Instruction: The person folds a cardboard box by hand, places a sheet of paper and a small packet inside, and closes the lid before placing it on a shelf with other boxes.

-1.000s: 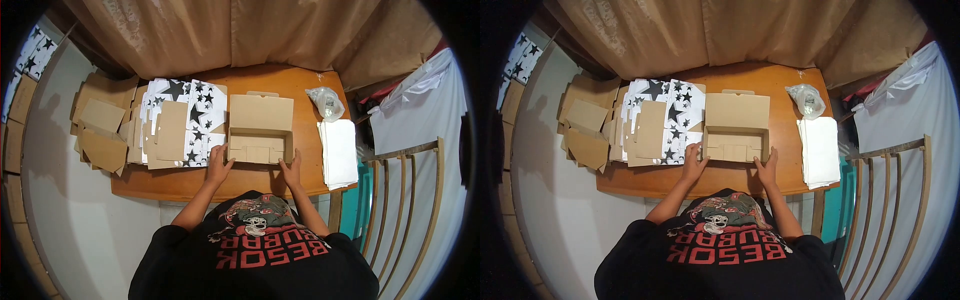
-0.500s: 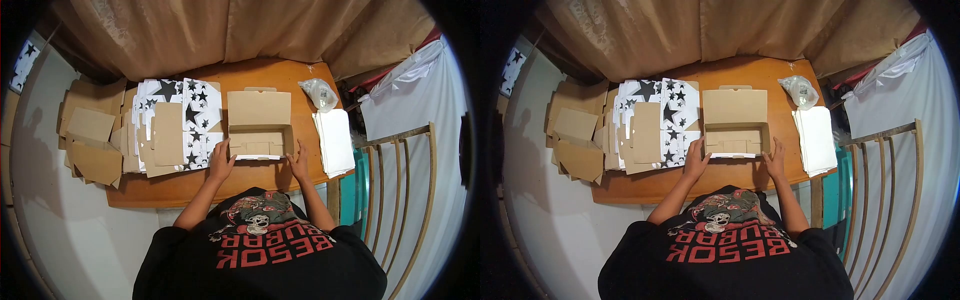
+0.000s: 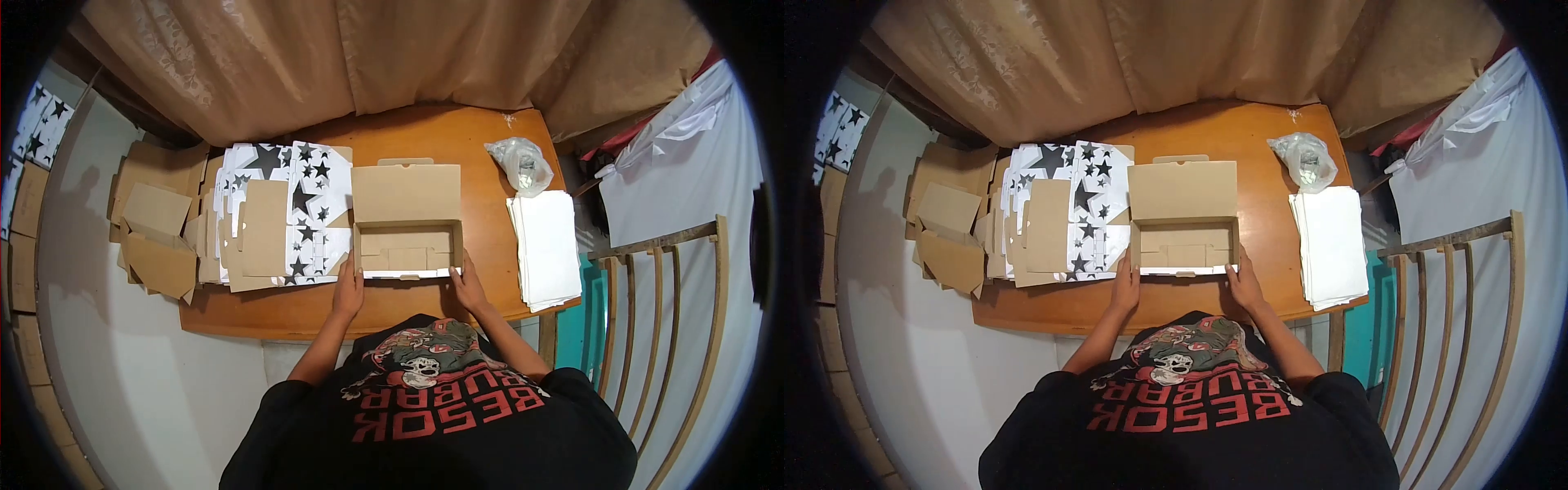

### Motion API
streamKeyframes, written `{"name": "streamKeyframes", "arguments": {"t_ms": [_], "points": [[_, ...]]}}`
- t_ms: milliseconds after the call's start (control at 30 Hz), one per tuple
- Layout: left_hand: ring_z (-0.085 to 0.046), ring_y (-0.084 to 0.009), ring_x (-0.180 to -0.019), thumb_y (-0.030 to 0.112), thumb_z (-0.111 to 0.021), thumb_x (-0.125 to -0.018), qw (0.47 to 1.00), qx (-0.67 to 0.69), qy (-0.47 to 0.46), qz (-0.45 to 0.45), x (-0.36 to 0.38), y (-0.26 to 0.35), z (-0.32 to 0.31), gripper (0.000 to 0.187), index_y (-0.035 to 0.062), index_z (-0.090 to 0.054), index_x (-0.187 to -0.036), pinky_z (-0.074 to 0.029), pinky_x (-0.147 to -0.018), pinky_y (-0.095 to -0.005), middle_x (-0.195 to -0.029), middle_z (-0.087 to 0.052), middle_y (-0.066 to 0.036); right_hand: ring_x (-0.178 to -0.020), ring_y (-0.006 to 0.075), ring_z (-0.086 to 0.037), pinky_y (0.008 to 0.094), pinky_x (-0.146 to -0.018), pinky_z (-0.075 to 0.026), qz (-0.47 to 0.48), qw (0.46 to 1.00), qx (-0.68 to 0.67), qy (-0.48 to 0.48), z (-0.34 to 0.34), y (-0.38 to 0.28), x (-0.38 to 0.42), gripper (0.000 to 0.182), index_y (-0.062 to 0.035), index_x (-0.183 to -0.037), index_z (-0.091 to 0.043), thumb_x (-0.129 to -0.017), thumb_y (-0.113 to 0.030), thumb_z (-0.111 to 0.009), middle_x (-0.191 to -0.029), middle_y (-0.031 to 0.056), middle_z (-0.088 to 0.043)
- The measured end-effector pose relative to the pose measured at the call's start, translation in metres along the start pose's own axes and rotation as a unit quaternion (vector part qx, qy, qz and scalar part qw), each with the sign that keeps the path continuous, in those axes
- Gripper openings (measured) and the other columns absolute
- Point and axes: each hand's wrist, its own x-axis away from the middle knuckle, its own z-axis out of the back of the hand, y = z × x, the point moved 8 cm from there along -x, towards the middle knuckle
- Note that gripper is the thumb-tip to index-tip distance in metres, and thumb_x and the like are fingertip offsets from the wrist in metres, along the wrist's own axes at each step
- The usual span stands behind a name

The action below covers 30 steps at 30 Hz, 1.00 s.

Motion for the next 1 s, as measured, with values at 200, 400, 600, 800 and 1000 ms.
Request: {"name": "streamKeyframes", "arguments": {"t_ms": [200, 400, 600, 800, 1000], "points": [[-0.045, -0.0457, -0.142, 0.019, -0.04, -0.113, 0.999, -0.009, 0.034, -0.008, 0.014, 0.04, -0.001, 0.061, 0.0087, -0.018, -0.168, -0.038, -0.118, -0.0474, -0.157, -0.042, -0.028, -0.155, 0.0472, -0.025, 0.0469, -0.127, -0.025, 0.092, 0.99, 0.107, 0.0, 0.011, -0.01, 0.005, 0.072, 0.0043, -0.164, -0.017, -0.107, -0.023, -0.052, -0.165, 0.0333, -0.026], [-0.049, -0.0464, -0.139, 0.02, -0.04, -0.112, 1.0, -0.022, 0.017, -0.006, 0.014, 0.033, -0.008, 0.062, 0.0109, -0.017, -0.169, -0.042, -0.114, -0.049, -0.154, -0.046, -0.029, -0.13, 0.0535, -0.054, 0.0541, -0.109, -0.048, 0.01, 0.982, 0.179, -0.057, 0.007, -0.006, 0.004, 0.071, -0.0138, -0.168, -0.018, -0.107, -0.034, -0.048, -0.164, 0.0303, -0.033], [-0.06, -0.0458, -0.122, 0.024, -0.042, -0.111, 0.997, -0.062, -0.011, 0.054, 0.014, 0.029, -0.01, 0.063, 0.0154, -0.018, -0.169, -0.049, -0.101, -0.0535, -0.137, -0.059, -0.028, -0.123, 0.0523, -0.06, 0.0576, -0.102, -0.052, -0.024, 0.974, 0.22, -0.051, 0.004, -0.005, 0.004, 0.073, -0.0201, -0.169, -0.016, -0.106, -0.038, -0.048, -0.164, 0.0264, -0.036], [-0.06, -0.0478, -0.113, 0.023, -0.046, -0.109, 0.995, -0.086, 0.032, 0.023, 0.012, 0.023, -0.011, 0.064, 0.0195, -0.022, -0.169, -0.05, -0.097, -0.0539, -0.134, -0.055, -0.027, -0.129, 0.0498, -0.056, 0.0532, -0.108, -0.048, -0.023, 0.973, 0.231, -0.012, 0.005, -0.017, 0.008, 0.071, -0.0152, -0.167, -0.022, -0.105, -0.034, -0.051, -0.16, 0.0275, -0.041], [-0.057, -0.0381, -0.093, 0.021, -0.051, -0.108, 0.987, -0.112, 0.094, -0.058, 0.006, 0.026, 0.005, 0.061, 0.0199, -0.033, -0.166, -0.049, -0.088, -0.0518, -0.106, -0.051, -0.018, -0.111, 0.0423, -0.066, 0.0478, -0.097, -0.053, 0.001, 0.982, 0.184, 0.045, 0.021, -0.022, -0.001, 0.047, -0.0088, -0.148, -0.054, -0.104, -0.023, -0.057, -0.136, 0.0229, -0.061]]}}
